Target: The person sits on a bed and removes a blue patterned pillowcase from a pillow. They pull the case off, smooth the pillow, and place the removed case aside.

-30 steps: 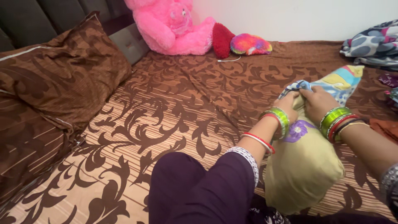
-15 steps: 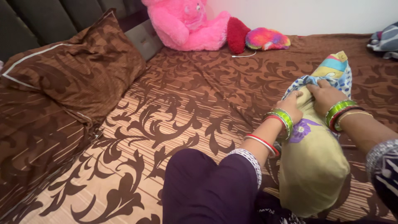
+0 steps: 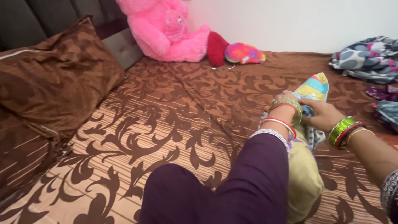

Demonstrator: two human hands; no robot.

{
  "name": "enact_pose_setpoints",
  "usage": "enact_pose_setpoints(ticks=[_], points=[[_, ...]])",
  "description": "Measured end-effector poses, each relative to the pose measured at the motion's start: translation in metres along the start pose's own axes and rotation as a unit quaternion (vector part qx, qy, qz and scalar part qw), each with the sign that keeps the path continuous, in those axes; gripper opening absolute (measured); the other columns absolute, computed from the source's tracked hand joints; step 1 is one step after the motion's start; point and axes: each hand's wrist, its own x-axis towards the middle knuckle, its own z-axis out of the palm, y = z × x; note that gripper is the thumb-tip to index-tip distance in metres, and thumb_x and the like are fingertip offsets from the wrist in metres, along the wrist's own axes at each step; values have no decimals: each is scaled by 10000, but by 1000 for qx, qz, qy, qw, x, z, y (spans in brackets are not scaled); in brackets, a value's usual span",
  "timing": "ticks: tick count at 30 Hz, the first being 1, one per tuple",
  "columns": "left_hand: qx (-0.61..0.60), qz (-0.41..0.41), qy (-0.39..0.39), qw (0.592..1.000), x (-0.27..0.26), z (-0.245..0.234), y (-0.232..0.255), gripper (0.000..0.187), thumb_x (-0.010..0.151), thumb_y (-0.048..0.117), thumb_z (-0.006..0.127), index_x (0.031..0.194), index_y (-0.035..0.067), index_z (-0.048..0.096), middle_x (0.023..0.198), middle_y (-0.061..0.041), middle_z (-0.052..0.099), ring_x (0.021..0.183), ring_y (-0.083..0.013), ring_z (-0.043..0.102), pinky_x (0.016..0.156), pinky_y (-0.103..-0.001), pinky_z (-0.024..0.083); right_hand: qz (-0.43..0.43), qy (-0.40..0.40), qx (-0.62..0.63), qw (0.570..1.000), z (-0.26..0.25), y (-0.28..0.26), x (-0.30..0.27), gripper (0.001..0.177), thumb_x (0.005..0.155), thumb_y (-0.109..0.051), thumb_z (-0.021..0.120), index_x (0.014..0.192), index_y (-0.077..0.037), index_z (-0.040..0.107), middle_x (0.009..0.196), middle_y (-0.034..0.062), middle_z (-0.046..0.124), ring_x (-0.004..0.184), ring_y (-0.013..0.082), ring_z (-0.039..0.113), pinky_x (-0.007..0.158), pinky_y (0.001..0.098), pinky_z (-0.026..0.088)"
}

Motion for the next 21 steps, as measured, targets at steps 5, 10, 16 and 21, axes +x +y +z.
enact_pose_setpoints(ticks=[5,10,16,21], points=[[6,64,99,993,-11,22,-14,597,990,318,573,1533,129,412,1551,-173,461,1419,-382,456,1108,-580,399,-55,108,-124,985,17,-15,-9,586,764,-194,765,1336,-170,641,1486,203,512,1330,400,553,1114,455,471],[66,88,68,992,-9,20,-29,445,1129,328,353,1494,112,489,1402,-211,612,1286,-410,599,1029,-554,495,-60,150,-176,971,55,-27,-6,777,744,-136,702,1493,-131,494,1622,314,241,1414,499,389,1157,492,357],[114,143,110,977,-36,16,-53,417,1019,222,445,1411,119,544,1194,-193,722,1123,-373,699,904,-484,577,-28,89,-321,943,56,-24,24,699,877,-88,564,1539,-228,389,1665,218,189,1498,515,209,1200,537,315],[105,132,126,978,-43,8,-60,322,1043,192,445,1299,104,620,1139,-198,734,1077,-375,717,876,-486,584,30,51,-255,965,55,-42,45,647,965,-127,500,1557,-354,370,1726,77,137,1536,480,176,1104,570,422]])
